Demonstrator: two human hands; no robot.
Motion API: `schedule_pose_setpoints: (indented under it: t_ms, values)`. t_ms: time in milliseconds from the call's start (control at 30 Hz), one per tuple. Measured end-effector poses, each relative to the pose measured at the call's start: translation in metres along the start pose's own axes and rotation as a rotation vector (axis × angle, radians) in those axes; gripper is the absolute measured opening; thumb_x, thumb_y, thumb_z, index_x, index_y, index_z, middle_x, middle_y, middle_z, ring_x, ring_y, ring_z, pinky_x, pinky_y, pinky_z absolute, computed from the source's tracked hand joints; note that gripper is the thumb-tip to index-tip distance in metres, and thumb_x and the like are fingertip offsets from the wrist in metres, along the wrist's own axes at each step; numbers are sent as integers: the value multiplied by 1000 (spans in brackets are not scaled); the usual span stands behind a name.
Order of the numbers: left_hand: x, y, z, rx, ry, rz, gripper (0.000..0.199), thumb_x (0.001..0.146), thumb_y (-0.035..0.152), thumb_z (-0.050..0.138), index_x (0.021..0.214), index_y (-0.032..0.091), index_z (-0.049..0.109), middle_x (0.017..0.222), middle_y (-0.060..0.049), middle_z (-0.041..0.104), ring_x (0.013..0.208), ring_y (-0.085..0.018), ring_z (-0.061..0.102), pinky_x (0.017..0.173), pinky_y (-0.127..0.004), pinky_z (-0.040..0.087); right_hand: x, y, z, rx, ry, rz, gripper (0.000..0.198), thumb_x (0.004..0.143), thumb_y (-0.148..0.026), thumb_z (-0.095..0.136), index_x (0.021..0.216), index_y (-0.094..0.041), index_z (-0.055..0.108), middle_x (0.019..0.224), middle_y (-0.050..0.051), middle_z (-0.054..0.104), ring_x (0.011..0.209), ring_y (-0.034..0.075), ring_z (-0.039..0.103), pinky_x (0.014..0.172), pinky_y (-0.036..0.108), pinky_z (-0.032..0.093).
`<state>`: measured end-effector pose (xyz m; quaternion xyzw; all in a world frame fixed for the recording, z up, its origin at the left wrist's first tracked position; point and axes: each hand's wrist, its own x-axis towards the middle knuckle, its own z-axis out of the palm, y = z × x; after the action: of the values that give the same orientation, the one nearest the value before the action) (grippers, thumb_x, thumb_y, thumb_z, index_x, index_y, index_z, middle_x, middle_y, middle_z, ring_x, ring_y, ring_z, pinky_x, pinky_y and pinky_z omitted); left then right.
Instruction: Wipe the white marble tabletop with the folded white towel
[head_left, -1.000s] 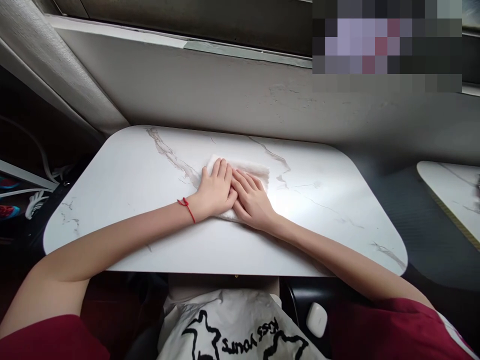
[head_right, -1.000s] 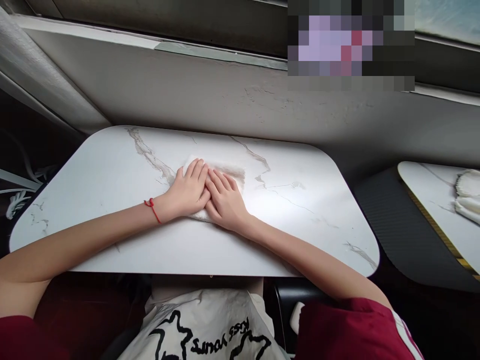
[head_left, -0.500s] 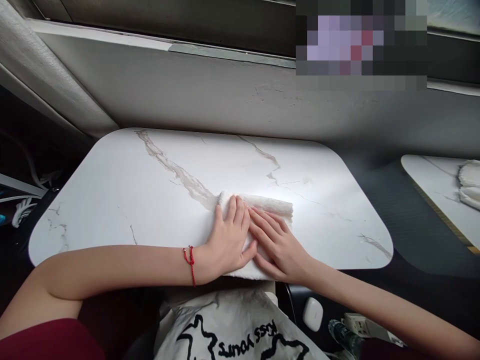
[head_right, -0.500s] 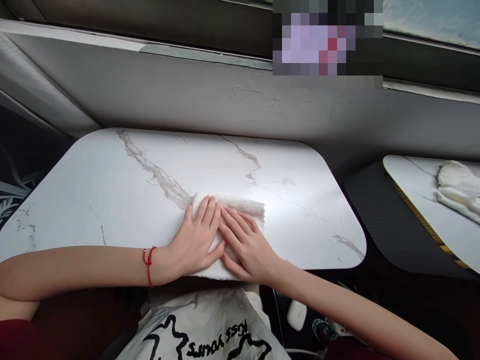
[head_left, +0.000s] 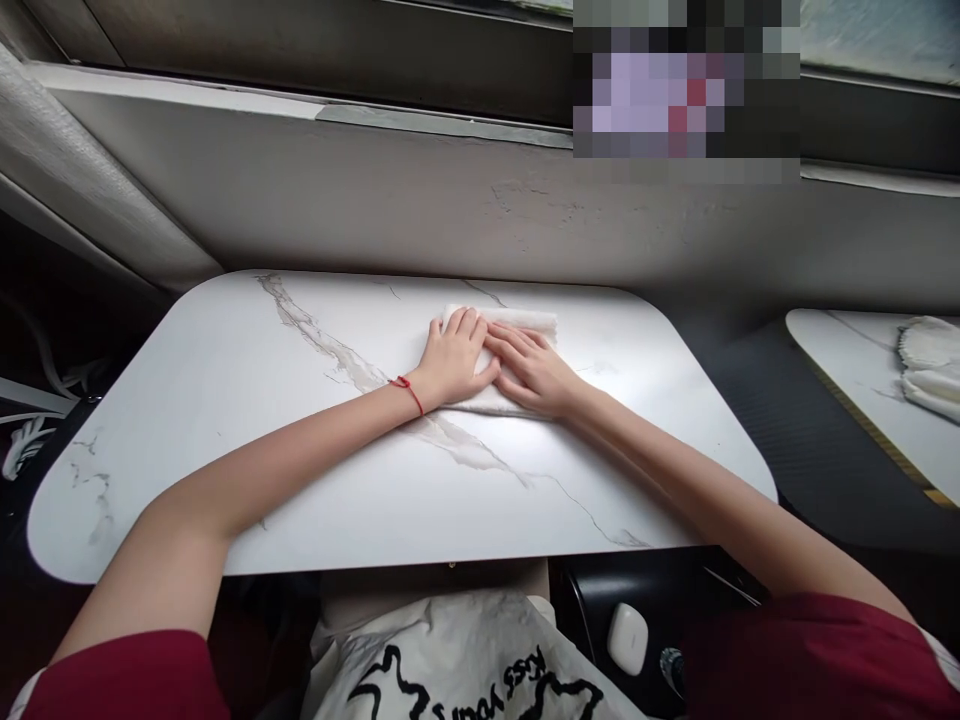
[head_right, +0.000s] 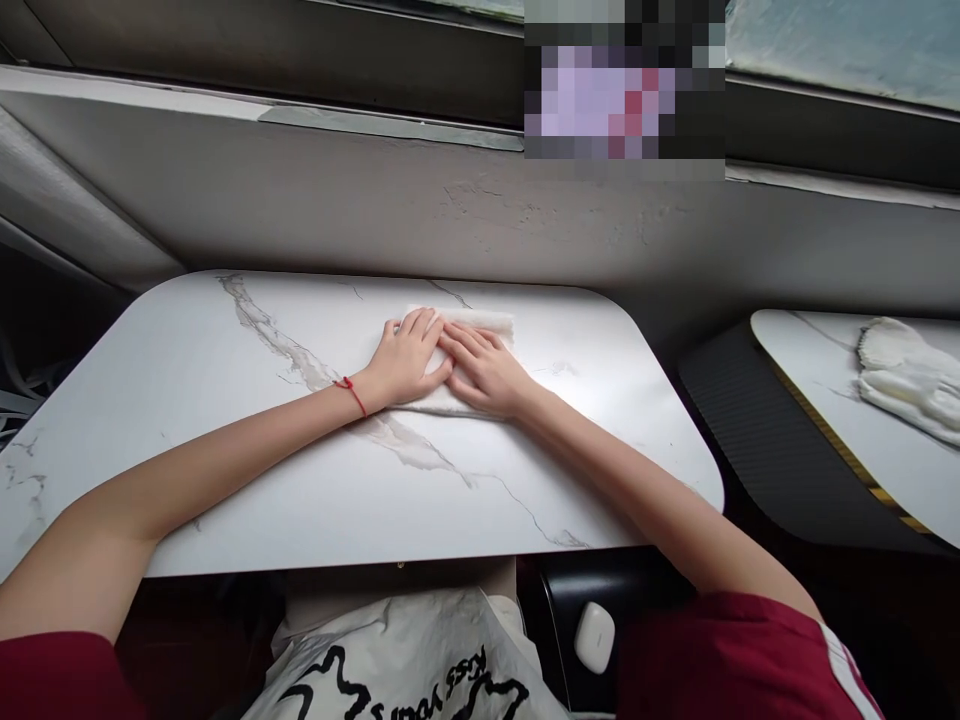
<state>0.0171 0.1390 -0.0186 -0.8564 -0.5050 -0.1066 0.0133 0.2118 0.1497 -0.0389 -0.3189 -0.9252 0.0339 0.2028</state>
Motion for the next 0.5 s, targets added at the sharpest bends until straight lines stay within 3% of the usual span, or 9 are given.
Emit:
schedule_pose_setpoints:
  t_ms: [233,500]
  values:
    - [57,-15,10,-22,50,-90,51,100,36,42,141,6,50,153,-24,48,142,-36,42,110,-51,35,33,69,7,165,111,23,50,93,-38,54,141,-23,59,149,13,59,141,29,53,117,51,40]
    - [88,-25,16,-58,62,-142,44,101,36,42,134,10,54,149,-21,51,138,-36,45,108,-50,37,53,97,7,251,168,70,47,87,-36,61,133,-26,65,143,11,64,136,28,58,115,49,43]
